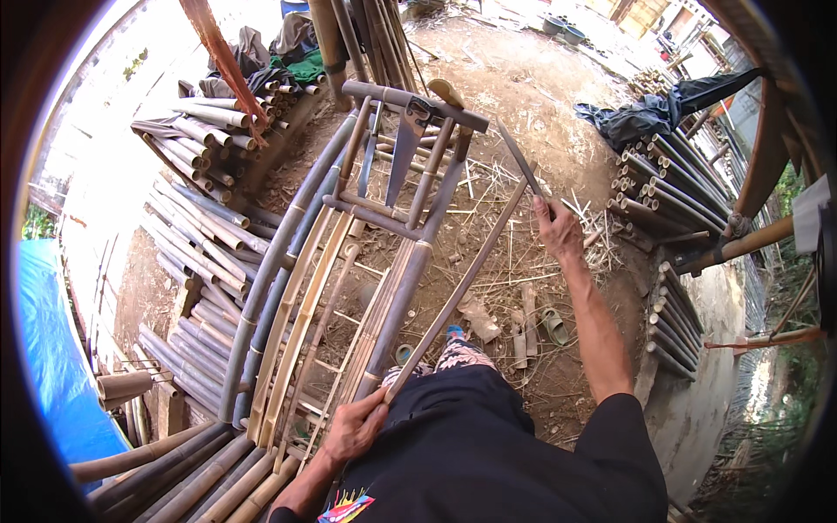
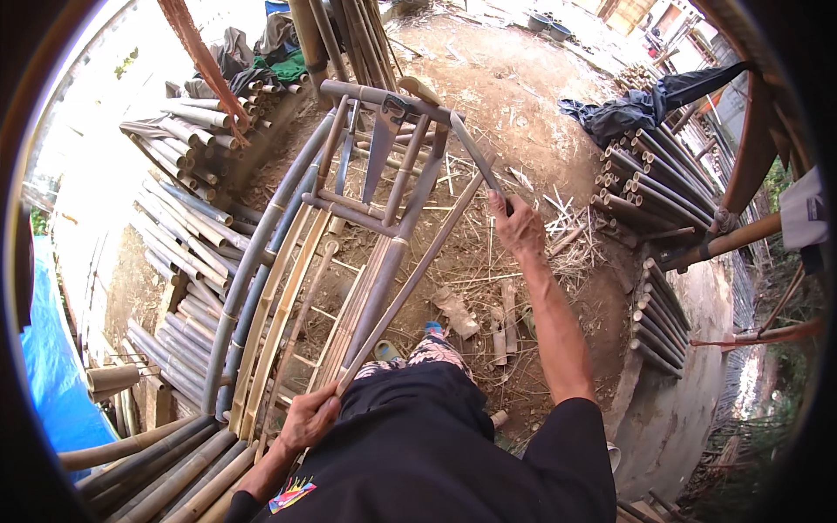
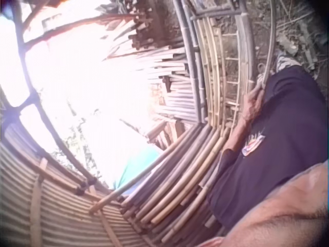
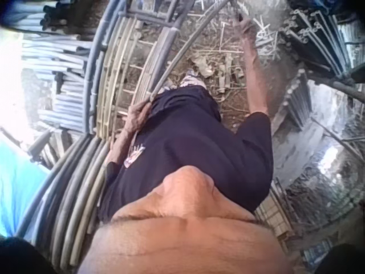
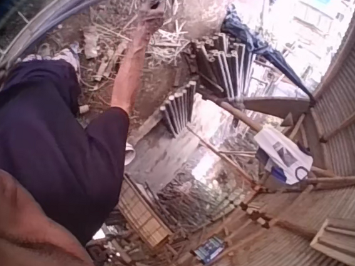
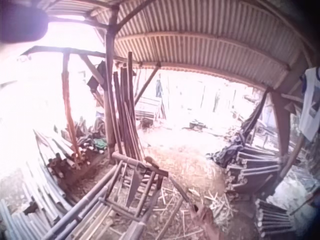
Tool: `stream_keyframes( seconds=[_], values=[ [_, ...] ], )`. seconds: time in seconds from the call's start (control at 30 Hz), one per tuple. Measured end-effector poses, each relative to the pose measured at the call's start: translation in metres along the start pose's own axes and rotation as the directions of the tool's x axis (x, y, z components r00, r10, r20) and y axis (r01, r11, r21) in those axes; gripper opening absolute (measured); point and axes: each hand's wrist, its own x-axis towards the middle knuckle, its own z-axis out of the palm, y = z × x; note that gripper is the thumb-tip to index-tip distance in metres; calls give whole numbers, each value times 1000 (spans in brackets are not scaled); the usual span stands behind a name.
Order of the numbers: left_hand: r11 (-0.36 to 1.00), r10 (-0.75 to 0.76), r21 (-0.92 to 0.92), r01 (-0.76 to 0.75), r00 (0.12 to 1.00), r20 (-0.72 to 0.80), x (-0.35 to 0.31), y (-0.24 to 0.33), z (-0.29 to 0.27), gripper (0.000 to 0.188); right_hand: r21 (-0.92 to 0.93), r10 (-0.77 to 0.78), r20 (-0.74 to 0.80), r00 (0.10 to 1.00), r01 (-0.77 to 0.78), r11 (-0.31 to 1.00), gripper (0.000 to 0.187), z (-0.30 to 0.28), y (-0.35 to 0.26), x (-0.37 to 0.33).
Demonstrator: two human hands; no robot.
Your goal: The person uses a knife to shave a thin bamboo strip, repeatedly drawing the blade along its length to smooth it.
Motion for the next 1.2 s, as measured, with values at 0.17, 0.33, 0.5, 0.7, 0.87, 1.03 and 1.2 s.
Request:
stream_keyframes(
  seconds=[0.17, 0.33, 0.5, 0.7, 0.87, 1.03, 1.2],
  values=[
    [998, -46, -41, 44, 998, -43, -33, -16, -14, 34, 65, 370, -70, 927, -366, 929, 71, -9, 36, 64],
    [964, -49, 250, 94, 982, -180, 8, -35, -24, 27, 790, 378, 351, 856, -488, 372, 63, 24, 27, 81],
    [913, -138, 341, 225, 955, -261, 104, -65, -3, 34, 801, 234, 320, 918, -394, 452, 59, 108, -27, 88],
    [894, -305, 206, 398, 877, -371, 164, -147, 7, 56, 806, 181, 401, 898, -440, 395, 27, 163, -15, 139],
    [900, -305, 134, 414, 820, -484, 178, -195, -8, 68, 785, 116, 438, 891, -442, 433, 27, 175, -51, 145],
    [882, -398, 35, 470, 782, -479, 171, -249, -39, 84, 779, 44, 379, 924, -345, 524, 23, 180, -123, 104],
    [930, -194, 98, 355, 698, -689, 160, -278, -61, 84, 799, -63, 332, 941, -245, 549, 23, 176, -163, 80]
  ],
)
